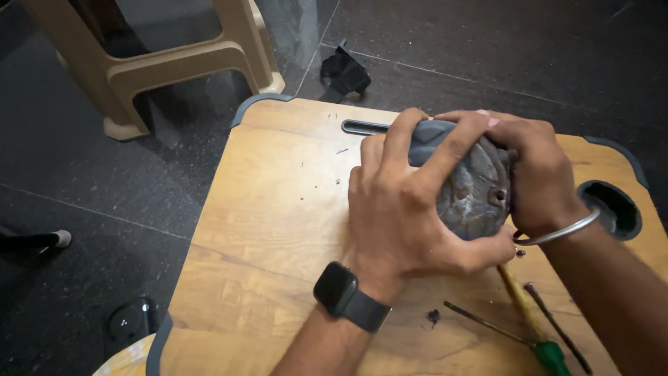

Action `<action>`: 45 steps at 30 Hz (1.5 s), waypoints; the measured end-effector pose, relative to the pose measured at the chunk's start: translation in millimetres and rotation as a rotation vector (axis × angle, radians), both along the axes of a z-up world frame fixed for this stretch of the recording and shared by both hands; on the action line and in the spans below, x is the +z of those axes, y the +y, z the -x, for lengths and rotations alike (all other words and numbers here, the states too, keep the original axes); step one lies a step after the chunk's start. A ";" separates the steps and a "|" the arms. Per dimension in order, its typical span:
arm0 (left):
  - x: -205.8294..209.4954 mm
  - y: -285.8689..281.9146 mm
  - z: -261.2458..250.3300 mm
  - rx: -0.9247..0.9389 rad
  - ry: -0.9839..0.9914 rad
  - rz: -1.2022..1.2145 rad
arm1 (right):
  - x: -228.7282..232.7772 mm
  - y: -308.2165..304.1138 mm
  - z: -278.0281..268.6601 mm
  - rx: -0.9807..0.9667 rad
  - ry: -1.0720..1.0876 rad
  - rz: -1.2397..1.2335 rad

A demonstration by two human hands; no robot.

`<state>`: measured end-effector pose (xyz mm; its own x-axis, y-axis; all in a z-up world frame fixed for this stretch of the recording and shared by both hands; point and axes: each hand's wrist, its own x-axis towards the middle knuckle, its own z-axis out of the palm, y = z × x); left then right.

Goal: Repairing a fan motor by disassembling its housing and inspecting internal components.

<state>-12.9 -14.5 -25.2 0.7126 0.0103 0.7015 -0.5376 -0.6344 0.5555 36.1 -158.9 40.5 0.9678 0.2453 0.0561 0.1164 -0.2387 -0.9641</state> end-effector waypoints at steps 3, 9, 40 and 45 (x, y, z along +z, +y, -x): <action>2.0 -0.8 0.6 0.018 -0.012 0.007 | 0.9 3.9 2.6 -0.048 -0.012 0.001; 7.6 1.7 1.5 0.028 -0.012 0.038 | -0.2 5.3 9.2 -0.104 -0.066 0.052; 17.7 20.5 5.3 -0.103 0.049 0.060 | -23.4 -14.0 11.4 -0.041 -0.320 0.055; 12.3 19.7 1.5 -0.138 0.035 0.050 | -18.0 -11.3 14.6 -0.053 -0.237 0.006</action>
<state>-14.4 5.2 -12.9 0.7336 -0.0547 0.6774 -0.5975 -0.5267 0.6046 21.5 -170.3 22.5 0.9394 0.1956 0.2816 0.3261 -0.2560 -0.9100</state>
